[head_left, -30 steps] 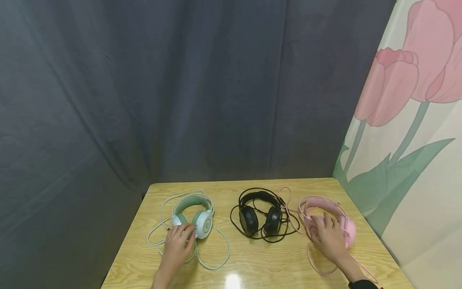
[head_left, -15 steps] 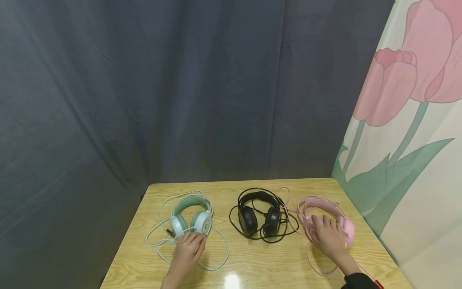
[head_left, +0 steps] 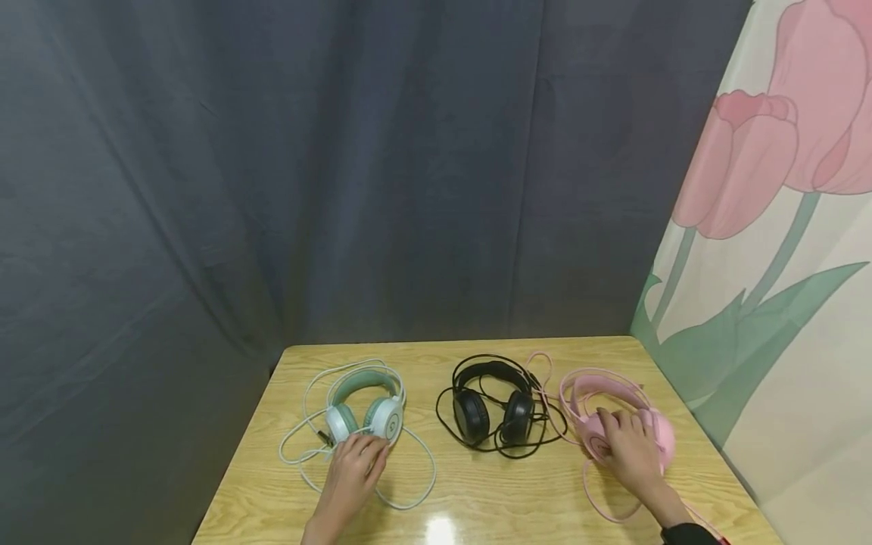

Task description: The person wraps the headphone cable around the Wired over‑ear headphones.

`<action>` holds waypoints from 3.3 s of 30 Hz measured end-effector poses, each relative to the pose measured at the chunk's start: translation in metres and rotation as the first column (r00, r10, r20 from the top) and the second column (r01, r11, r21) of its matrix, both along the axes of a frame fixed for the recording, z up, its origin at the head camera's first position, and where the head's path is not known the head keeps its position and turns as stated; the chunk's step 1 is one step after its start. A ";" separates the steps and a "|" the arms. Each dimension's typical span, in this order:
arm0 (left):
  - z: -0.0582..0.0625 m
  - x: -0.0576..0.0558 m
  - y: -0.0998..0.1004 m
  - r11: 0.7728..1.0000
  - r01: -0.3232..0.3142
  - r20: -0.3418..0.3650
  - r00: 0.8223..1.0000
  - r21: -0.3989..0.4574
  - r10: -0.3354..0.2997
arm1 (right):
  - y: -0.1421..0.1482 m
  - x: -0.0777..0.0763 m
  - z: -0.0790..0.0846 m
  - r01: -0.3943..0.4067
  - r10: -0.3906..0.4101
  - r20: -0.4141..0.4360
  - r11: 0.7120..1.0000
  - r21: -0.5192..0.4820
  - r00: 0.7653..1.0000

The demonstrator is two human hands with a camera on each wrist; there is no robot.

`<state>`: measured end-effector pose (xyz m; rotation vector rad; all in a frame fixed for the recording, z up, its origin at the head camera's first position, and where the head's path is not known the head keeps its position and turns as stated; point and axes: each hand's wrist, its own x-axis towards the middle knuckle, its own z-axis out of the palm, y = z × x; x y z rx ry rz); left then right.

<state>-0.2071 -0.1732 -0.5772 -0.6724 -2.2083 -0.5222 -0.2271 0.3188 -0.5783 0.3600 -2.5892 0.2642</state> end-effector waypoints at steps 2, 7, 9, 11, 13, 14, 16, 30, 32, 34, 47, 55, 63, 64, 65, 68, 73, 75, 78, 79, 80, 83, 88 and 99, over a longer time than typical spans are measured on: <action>0.001 0.000 0.000 1.000 -0.011 -0.008 1.000 0.000 0.011 | -0.002 0.001 0.003 -0.022 0.021 -0.033 1.000 -0.020 0.999; 0.004 -0.001 0.002 1.000 -0.027 -0.020 0.999 0.000 0.027 | -0.011 0.002 0.015 -0.073 0.067 -0.107 0.996 -0.057 0.992; 0.006 -0.003 0.002 1.000 -0.023 -0.019 1.000 0.007 0.023 | -0.015 0.002 0.021 -0.099 0.091 -0.143 0.994 -0.050 0.986; 0.008 -0.004 0.003 1.000 -0.023 -0.014 1.000 0.021 0.023 | -0.020 0.003 0.029 -0.128 0.118 -0.180 0.991 -0.041 0.977; 0.010 -0.006 0.004 0.999 -0.028 -0.011 1.000 0.034 0.029 | -0.027 0.004 0.036 -0.164 0.153 -0.216 0.986 -0.035 0.964; 0.011 -0.006 0.005 0.999 -0.034 -0.009 0.999 0.038 0.035 | -0.031 0.005 0.040 -0.178 0.166 -0.232 0.984 -0.031 0.958; 0.014 -0.008 0.006 0.998 -0.045 -0.004 0.999 0.042 0.045 | -0.039 0.008 0.049 -0.205 0.189 -0.255 0.978 -0.040 0.948; 0.038 -0.015 0.018 0.994 -0.018 0.045 0.999 0.104 0.014 | -0.101 0.041 0.084 -0.430 0.393 -0.275 0.899 -0.089 0.878; 0.046 -0.017 0.021 0.992 -0.012 0.076 0.997 0.123 0.003 | -0.108 0.045 0.084 -0.456 0.422 -0.269 0.886 -0.077 0.866; 0.052 -0.020 0.024 0.990 -0.001 0.093 0.996 0.141 -0.013 | -0.115 0.048 0.083 -0.478 0.448 -0.257 0.876 -0.063 0.856; 0.064 -0.020 0.042 0.929 0.115 0.284 0.933 0.351 -0.223 | -0.150 0.053 0.071 -0.605 0.591 -0.269 0.795 0.035 0.761; 0.067 -0.018 0.052 0.766 0.023 0.593 0.619 0.643 -0.516 | -0.155 0.055 0.072 -0.607 0.607 -0.248 0.790 0.087 0.755; 0.072 -0.015 0.056 0.613 -0.199 0.636 0.393 0.764 -0.665 | -0.157 0.056 0.073 -0.612 0.625 -0.205 0.780 0.126 0.753; 0.072 -0.015 0.056 0.622 -0.210 0.647 0.402 0.754 -0.649 | -0.158 0.056 0.073 -0.612 0.624 -0.213 0.781 0.125 0.752; 0.073 -0.015 0.057 0.631 -0.218 0.656 0.416 0.745 -0.630 | -0.158 0.056 0.072 -0.613 0.624 -0.224 0.780 0.125 0.749; 0.073 -0.014 0.061 0.641 -0.254 0.672 0.469 0.724 -0.573 | -0.161 0.055 0.071 -0.621 0.628 -0.264 0.775 0.121 0.732; 0.072 -0.012 0.068 0.541 -0.340 0.631 0.539 0.769 -0.558 | -0.164 0.056 0.070 -0.625 0.633 -0.286 0.770 0.131 0.720; 0.071 -0.011 0.068 0.475 -0.352 0.588 0.548 0.807 -0.594 | -0.164 0.056 0.070 -0.620 0.633 -0.277 0.771 0.144 0.723; 0.071 -0.010 0.066 0.414 -0.341 0.536 0.544 0.844 -0.646 | -0.164 0.057 0.070 -0.611 0.631 -0.271 0.774 0.163 0.727; 0.071 -0.010 0.065 0.400 -0.331 0.519 0.541 0.855 -0.662 | -0.165 0.057 0.070 -0.610 0.631 -0.274 0.774 0.168 0.725; 0.071 -0.010 0.063 0.386 -0.319 0.500 0.538 0.866 -0.678 | -0.165 0.057 0.070 -0.606 0.629 -0.279 0.776 0.174 0.726; 0.073 -0.010 0.059 0.359 -0.294 0.464 0.540 0.886 -0.702 | -0.163 0.058 0.069 -0.596 0.624 -0.302 0.780 0.190 0.721; 0.075 -0.012 0.052 0.318 -0.294 0.432 0.562 0.901 -0.706 | -0.152 0.060 0.066 -0.555 0.569 -0.368 0.817 0.155 0.735; 0.076 -0.011 0.039 0.314 -0.301 0.434 0.581 0.900 -0.688 | -0.104 0.063 0.038 -0.255 0.262 -0.032 0.958 0.130 0.965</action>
